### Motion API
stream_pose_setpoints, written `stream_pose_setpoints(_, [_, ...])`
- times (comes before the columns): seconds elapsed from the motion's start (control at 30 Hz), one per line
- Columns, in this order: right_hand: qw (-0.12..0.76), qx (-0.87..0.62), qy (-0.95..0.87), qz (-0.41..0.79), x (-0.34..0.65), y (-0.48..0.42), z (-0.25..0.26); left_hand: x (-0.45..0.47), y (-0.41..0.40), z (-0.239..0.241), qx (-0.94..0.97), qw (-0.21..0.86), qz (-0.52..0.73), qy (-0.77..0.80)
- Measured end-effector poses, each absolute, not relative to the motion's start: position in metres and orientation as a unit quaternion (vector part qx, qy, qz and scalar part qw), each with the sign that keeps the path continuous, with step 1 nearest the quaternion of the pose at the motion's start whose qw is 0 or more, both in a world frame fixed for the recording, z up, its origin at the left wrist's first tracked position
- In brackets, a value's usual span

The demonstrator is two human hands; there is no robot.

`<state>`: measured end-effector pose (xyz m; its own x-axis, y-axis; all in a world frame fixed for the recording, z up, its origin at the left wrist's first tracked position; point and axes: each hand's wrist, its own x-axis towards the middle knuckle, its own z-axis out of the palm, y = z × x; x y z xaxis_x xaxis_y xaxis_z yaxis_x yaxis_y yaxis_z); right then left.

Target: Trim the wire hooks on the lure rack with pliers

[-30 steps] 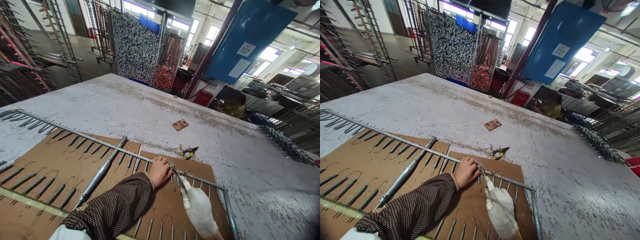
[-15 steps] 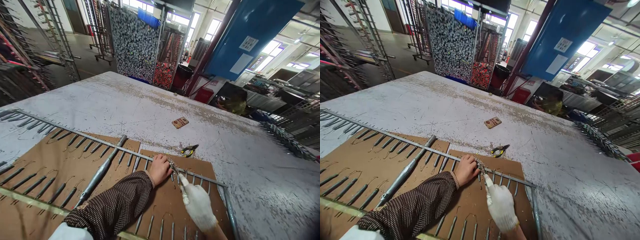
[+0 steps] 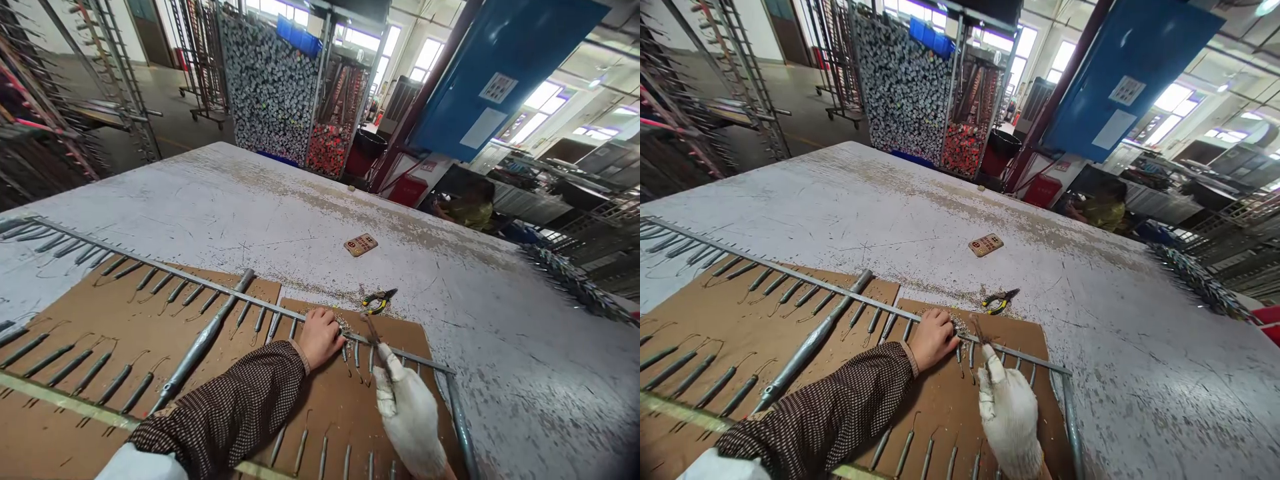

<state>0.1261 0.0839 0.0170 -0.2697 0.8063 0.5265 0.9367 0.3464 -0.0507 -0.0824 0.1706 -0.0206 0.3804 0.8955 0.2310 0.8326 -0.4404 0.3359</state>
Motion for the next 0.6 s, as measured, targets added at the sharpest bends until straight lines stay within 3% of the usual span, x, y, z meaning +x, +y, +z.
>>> stream_pose_setpoints(0.17, [0.148,-0.498,-0.842,-0.147,0.1255,0.0855,0.0151,-0.0829,0.1707,-0.0203,0.824,0.076,0.193,0.527])
stream_pose_setpoints(0.33, [0.206,-0.531,-0.807,-0.154,0.1271,0.0849,0.0134,-0.0828,0.1714,-0.0243,0.827,0.072,0.200,0.520])
stream_pose_setpoints(0.5, [0.158,-0.498,-0.842,-0.137,0.1283,0.0849,0.0112,-0.0827,0.1711,-0.0236,0.827,0.073,0.195,0.522])
stream_pose_setpoints(0.6, [0.221,-0.540,-0.801,-0.133,0.1289,0.0848,0.0122,-0.0826,0.1705,-0.0214,0.827,0.075,0.194,0.522])
